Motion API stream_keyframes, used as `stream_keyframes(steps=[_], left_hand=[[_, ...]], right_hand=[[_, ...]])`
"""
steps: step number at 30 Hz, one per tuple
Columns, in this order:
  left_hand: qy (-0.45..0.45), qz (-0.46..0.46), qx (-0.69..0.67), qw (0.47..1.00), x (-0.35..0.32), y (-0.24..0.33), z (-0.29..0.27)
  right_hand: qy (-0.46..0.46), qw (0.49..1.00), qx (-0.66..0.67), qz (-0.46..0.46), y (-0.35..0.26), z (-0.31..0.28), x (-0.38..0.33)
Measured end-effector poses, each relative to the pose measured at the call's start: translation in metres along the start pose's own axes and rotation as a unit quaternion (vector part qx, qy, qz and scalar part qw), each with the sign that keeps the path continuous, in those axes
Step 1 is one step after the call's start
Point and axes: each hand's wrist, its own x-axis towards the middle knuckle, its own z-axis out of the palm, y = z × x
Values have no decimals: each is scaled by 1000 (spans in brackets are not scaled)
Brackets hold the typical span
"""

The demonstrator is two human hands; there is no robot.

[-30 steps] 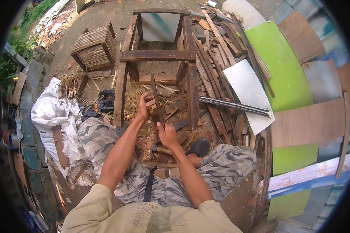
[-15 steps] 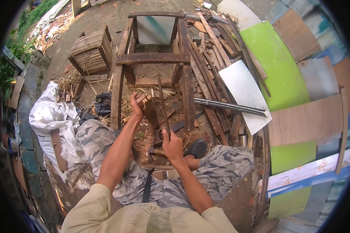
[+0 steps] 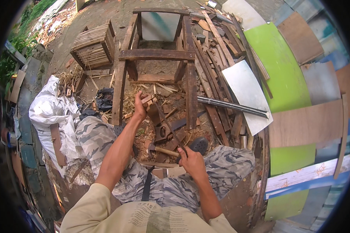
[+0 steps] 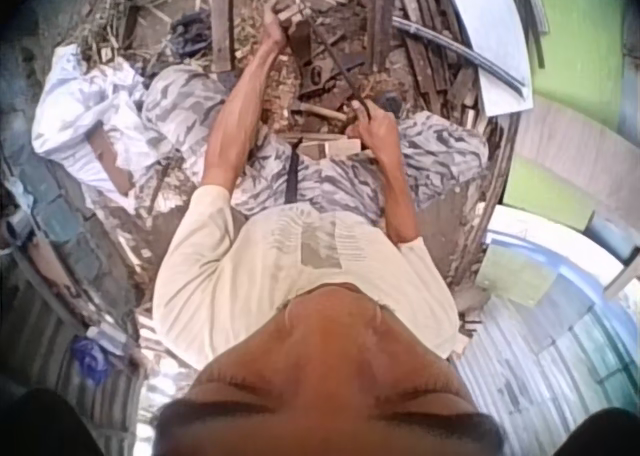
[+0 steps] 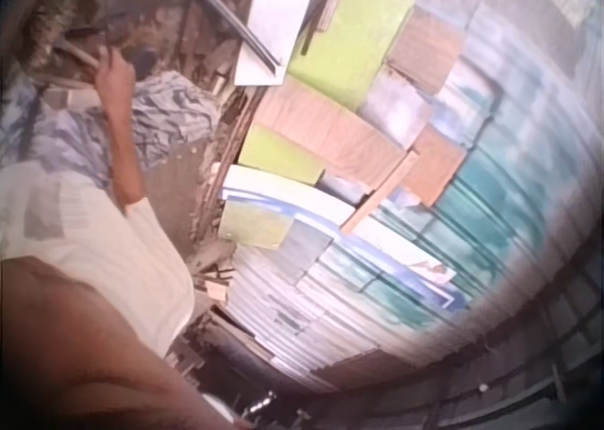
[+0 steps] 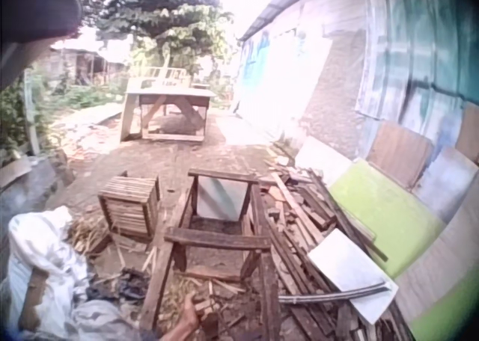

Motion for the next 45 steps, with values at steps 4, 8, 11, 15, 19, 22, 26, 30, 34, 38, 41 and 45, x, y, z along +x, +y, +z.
stream_keyframes(steps=[4, 8, 11, 15, 19, 22, 26, 30, 34, 38, 41, 45], left_hand=[[-12, 3, -2, 1000, 4, -1, -9], [-22, 0, 5, 1000, -4, 0, -2], [-67, -7, 18, 998, 0, 0, -7], [-87, 3, 65, 994, -2, -5, -12], [-117, 47, 88, 988, -5, -7, -11], [-126, 82, 87, 985, -6, -11, -11], [-113, 108, 106, 982, -25, -6, 11], [-46, 145, 59, 987, -26, -12, 23], [-15, 162, 127, 979, -33, -19, 33], [-54, 117, 29, 991, -13, -20, 8], [-100, 41, 10, 994, -3, -16, -4], [-147, -13, 35, 988, 2, -15, -11]], right_hand=[[1, 998, -56, -11, -6, -7, -3], [11, 988, -150, -23, 3, -15, -8], [-1, 993, -114, -17, -3, -20, -12], [-20, 994, -112, 2, -7, -21, -12], [-25, 988, -149, 11, -8, -20, -10], [-52, 991, -124, 18, -9, -16, -8], [-68, 996, -55, 22, 13, 1, -10], [-154, 969, 160, 108, 17, 25, -13], [-193, 866, 380, 263, 21, 50, -12], [-75, 943, 266, 187, 40, 59, -14], [5, 985, 158, 68, 56, 51, -20], [110, 983, 114, -97, 33, 52, -6]])
